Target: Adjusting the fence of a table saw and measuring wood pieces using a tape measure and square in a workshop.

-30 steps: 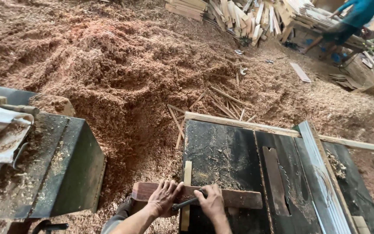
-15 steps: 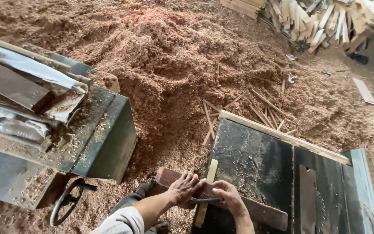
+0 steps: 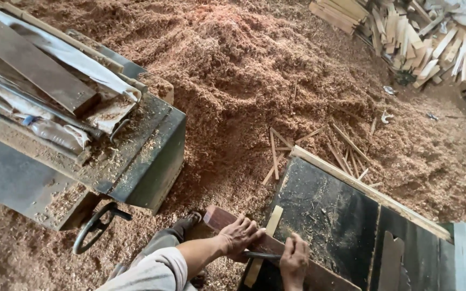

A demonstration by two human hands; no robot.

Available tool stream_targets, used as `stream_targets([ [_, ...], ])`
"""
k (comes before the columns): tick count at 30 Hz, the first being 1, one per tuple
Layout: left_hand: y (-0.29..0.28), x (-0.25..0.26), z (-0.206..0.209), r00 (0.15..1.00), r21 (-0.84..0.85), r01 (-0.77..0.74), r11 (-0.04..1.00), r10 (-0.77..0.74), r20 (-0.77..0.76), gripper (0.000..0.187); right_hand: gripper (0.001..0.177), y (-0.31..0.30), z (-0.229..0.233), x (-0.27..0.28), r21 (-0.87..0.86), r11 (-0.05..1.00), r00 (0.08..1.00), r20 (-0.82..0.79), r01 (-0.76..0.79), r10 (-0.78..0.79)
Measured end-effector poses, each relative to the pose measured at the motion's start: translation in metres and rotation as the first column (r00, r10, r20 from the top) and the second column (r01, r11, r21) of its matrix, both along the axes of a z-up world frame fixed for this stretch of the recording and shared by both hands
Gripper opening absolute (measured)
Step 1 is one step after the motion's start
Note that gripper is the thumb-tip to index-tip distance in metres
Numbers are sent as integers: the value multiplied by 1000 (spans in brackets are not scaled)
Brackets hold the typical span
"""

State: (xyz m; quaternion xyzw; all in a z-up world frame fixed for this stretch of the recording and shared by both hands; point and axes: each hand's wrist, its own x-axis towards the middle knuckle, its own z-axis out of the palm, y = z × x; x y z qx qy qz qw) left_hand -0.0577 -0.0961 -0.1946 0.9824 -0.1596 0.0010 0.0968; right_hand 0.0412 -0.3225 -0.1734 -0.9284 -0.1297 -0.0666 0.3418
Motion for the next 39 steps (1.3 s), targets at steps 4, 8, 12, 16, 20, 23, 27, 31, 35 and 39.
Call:
stream_targets([
  [4,7,-1,17,1000,-62,7,998,-9,-22,96,21,-35,29,29,-467,592,692,-60,-657,720],
  [8,5,-2,18,999,-62,8,998,-12,-52,93,49,-40,52,48,-620,370,629,-266,-692,731],
  [12,7,-1,16,1000,-86,0,996,-2,-25,99,39,-31,56,61,-564,153,474,-482,-811,737],
  [16,8,-2,29,1000,-108,9,994,-11,-19,96,35,-34,61,51,-663,208,422,-179,-719,888],
  [20,11,1,14,992,-37,128,991,-127,21,113,37,-8,95,12,-665,440,526,83,-603,846],
  [23,11,-5,22,992,-47,116,992,-113,54,120,39,5,84,-33,-567,722,726,288,-397,625],
  [27,7,5,9,997,13,41,999,-41,60,124,32,42,50,-61,-383,884,872,487,270,-55],
  [31,11,2,4,1000,58,30,998,-29,-9,126,33,46,31,-63,-438,831,938,199,344,-284],
  [35,12,4,12,1000,24,24,999,-25,14,119,42,30,88,-28,-345,934,940,-283,87,-192],
  [39,11,3,12,1000,-24,17,1000,-17,13,112,43,24,125,13,158,980,614,-764,-120,198],
])
